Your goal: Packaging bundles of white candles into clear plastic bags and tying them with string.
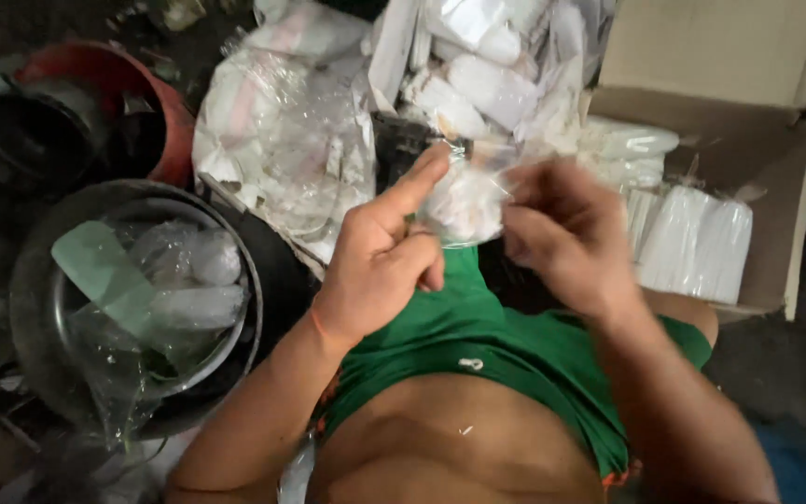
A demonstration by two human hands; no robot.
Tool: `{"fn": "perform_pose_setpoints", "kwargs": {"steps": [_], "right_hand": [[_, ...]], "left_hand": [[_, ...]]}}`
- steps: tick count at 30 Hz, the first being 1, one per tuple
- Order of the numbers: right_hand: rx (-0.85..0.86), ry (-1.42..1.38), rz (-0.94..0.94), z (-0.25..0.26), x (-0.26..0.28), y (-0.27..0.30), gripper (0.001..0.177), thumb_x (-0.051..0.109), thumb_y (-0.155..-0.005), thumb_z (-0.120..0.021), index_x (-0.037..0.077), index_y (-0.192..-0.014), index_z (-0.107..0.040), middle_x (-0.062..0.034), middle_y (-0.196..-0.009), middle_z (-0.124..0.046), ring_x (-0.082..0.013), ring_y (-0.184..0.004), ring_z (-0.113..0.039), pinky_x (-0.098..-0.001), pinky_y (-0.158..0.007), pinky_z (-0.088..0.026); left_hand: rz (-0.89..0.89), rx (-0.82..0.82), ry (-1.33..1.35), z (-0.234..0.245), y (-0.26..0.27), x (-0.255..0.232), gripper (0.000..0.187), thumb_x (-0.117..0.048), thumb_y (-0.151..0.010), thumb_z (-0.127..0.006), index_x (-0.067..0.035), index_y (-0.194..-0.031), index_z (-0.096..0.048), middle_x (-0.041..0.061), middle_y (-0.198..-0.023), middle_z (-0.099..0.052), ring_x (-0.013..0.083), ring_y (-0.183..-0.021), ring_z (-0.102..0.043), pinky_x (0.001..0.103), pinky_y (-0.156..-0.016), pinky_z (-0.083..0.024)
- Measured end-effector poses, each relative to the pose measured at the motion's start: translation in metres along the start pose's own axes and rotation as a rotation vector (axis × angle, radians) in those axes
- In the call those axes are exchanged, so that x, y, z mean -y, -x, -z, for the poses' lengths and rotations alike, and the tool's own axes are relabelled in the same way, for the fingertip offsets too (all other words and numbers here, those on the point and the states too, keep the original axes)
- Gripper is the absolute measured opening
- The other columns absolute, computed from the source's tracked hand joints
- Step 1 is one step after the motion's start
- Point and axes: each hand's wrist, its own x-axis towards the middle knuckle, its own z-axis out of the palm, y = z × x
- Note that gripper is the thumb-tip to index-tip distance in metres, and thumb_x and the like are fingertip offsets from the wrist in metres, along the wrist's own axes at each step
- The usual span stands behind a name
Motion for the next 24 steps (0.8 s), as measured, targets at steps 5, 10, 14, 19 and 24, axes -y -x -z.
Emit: {"fn": "perform_pose_setpoints", "kwargs": {"steps": [5,10,14,19,24], "right_hand": [[0.102,-0.014,0.366,0.017,0.066,0.016,0.027,-0.007,-0.100,-0.057,-0.002,-0.127,-0.057,-0.0110,-0.081,-0.061,-0.0162,-0.061,-0.058,-0.0246,-0.058,-0.052],[-0.011,0.040,0.288,0.014,0.032,-0.008,0.027,-0.003,-0.099,-0.065,0.005,-0.124,-0.059,-0.0072,-0.085,-0.064,-0.0159,-0.063,-0.063,-0.0241,-0.060,-0.053],[0.030,0.058,0.192,0.021,-0.001,-0.028,0.029,0.000,-0.093,-0.063,0.001,-0.122,-0.062,-0.0079,-0.071,-0.062,-0.0143,-0.058,-0.058,-0.0245,-0.061,-0.051],[-0.098,-0.224,0.402,0.024,-0.006,-0.026,0.026,0.004,-0.102,-0.062,0.000,-0.127,-0.056,-0.0093,-0.086,-0.057,-0.0164,-0.064,-0.054,-0.0285,-0.057,-0.054],[0.013,-0.428,0.465,-0.012,-0.103,-0.034,0.088,0.016,-0.089,-0.082,0.011,-0.154,-0.024,-0.0236,-0.161,-0.036,-0.0310,-0.149,-0.043,-0.0414,-0.125,-0.039]], "left_hand": [[-0.010,0.088,0.024,-0.022,0.003,-0.088,0.066,0.013,-0.085,-0.049,0.003,-0.150,-0.044,0.018,-0.160,-0.047,0.0144,-0.052,-0.059,0.025,-0.053,-0.054],[0.151,0.064,0.004,-0.023,-0.022,-0.057,0.072,0.001,-0.081,-0.053,-0.003,-0.153,-0.048,0.010,-0.056,-0.064,0.0146,-0.047,-0.056,0.029,-0.053,-0.056],[0.225,-0.070,0.056,-0.033,-0.037,-0.031,0.076,0.006,-0.074,-0.049,0.000,-0.150,-0.051,0.013,-0.055,-0.061,0.0150,-0.045,-0.051,0.028,-0.047,-0.048],[0.099,0.025,0.026,-0.050,-0.033,-0.045,0.077,0.005,-0.077,-0.048,-0.003,-0.153,-0.046,0.014,-0.055,-0.064,0.0142,-0.046,-0.051,0.026,-0.053,-0.051],[0.210,-0.182,0.184,-0.055,-0.055,-0.003,0.086,0.001,-0.067,-0.054,0.004,-0.153,-0.045,0.011,-0.049,-0.061,0.0137,-0.042,-0.053,0.025,-0.048,-0.049]]}}
